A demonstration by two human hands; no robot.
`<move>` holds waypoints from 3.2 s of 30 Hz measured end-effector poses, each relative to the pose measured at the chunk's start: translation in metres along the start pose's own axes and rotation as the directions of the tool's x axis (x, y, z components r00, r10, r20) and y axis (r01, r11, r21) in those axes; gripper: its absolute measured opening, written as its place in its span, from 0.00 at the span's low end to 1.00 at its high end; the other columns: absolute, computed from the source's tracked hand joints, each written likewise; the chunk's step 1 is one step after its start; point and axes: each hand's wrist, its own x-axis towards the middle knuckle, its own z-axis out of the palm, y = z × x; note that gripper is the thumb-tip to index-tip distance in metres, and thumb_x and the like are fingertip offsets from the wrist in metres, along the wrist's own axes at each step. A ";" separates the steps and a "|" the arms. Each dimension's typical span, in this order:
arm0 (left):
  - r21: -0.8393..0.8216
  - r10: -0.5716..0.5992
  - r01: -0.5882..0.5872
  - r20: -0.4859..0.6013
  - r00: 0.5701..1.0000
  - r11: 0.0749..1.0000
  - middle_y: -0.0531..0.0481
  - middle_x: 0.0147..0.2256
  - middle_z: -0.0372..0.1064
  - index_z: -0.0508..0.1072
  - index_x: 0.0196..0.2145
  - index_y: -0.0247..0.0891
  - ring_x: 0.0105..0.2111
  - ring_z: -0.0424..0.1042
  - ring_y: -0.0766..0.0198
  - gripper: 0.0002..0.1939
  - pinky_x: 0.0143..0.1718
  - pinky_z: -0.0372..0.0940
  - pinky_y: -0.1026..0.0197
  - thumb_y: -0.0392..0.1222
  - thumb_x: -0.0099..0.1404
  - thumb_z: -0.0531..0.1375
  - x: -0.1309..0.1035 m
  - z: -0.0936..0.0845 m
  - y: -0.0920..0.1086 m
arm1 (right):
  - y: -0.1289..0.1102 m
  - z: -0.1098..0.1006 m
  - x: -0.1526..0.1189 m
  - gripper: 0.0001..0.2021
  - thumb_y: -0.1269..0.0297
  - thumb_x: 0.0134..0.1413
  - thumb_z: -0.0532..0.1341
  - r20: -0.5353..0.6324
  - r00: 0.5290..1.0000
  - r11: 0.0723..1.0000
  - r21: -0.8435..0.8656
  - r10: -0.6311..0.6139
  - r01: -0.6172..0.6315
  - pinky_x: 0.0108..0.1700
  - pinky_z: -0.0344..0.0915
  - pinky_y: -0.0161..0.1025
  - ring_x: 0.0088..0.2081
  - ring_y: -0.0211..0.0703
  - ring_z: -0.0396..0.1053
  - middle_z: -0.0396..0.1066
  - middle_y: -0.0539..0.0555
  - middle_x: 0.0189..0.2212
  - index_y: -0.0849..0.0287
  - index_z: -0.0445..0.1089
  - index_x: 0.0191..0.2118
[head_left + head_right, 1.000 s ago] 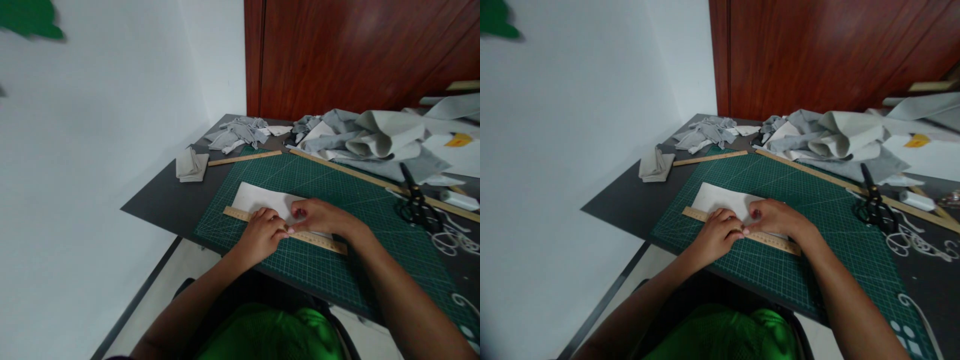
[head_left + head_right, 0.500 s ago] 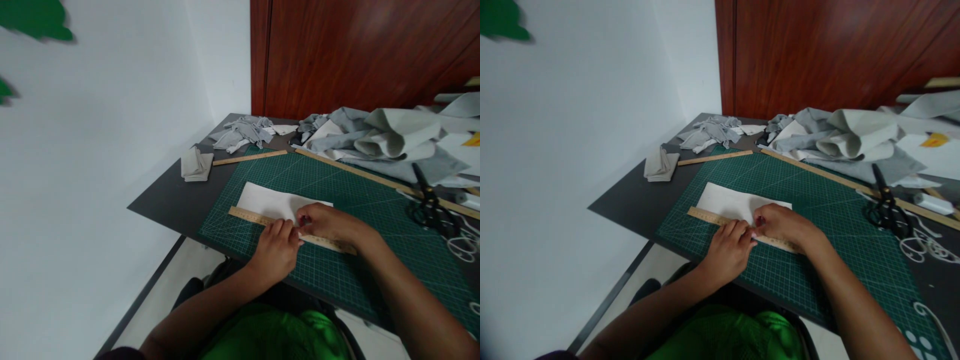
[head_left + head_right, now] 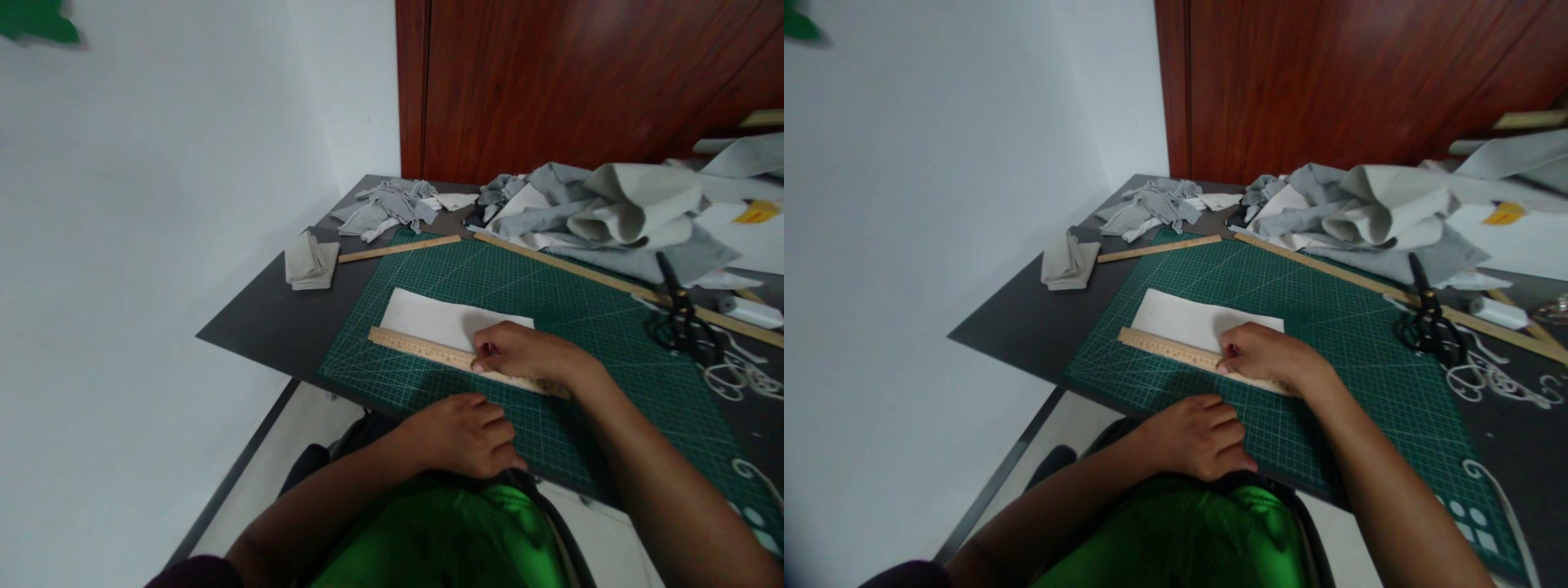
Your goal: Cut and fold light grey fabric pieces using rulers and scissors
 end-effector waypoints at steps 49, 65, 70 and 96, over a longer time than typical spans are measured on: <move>-0.221 -0.708 0.717 0.131 0.694 0.661 0.46 0.42 0.74 0.79 0.41 0.39 0.47 0.68 0.54 0.12 0.52 0.67 0.49 0.28 0.70 0.57 -0.006 -0.004 -0.054 | 0.001 -0.005 0.001 0.14 0.50 0.55 0.68 -0.006 1.000 1.000 0.008 0.021 -0.021 0.30 0.54 0.35 0.29 0.40 0.66 0.73 0.49 0.28 0.57 0.76 0.33; -0.167 -0.715 0.730 0.147 0.683 0.663 0.45 0.40 0.73 0.77 0.36 0.36 0.46 0.68 0.54 0.08 0.51 0.67 0.50 0.32 0.71 0.58 -0.005 -0.006 -0.047 | 0.056 -0.006 0.010 0.18 0.46 0.65 0.56 -0.367 0.897 0.950 -0.087 0.248 -0.298 0.31 0.56 0.39 0.35 0.49 0.73 0.78 0.58 0.34 0.56 0.73 0.44; -0.157 -0.709 0.724 0.148 0.690 0.672 0.45 0.39 0.72 0.76 0.34 0.37 0.45 0.67 0.54 0.09 0.50 0.67 0.51 0.32 0.72 0.58 -0.006 -0.006 -0.046 | 0.056 -0.007 0.010 0.17 0.46 0.62 0.58 -0.357 0.887 0.941 -0.054 0.294 -0.334 0.30 0.58 0.40 0.33 0.49 0.73 0.78 0.58 0.34 0.56 0.72 0.40; -0.196 -0.712 0.726 0.149 0.686 0.659 0.46 0.40 0.73 0.76 0.35 0.37 0.46 0.68 0.54 0.08 0.51 0.68 0.50 0.29 0.70 0.58 -0.007 -0.008 -0.047 | 0.055 -0.012 0.008 0.17 0.46 0.63 0.57 -0.287 0.902 0.937 -0.042 0.322 -0.347 0.32 0.58 0.39 0.36 0.50 0.73 0.77 0.58 0.36 0.56 0.69 0.43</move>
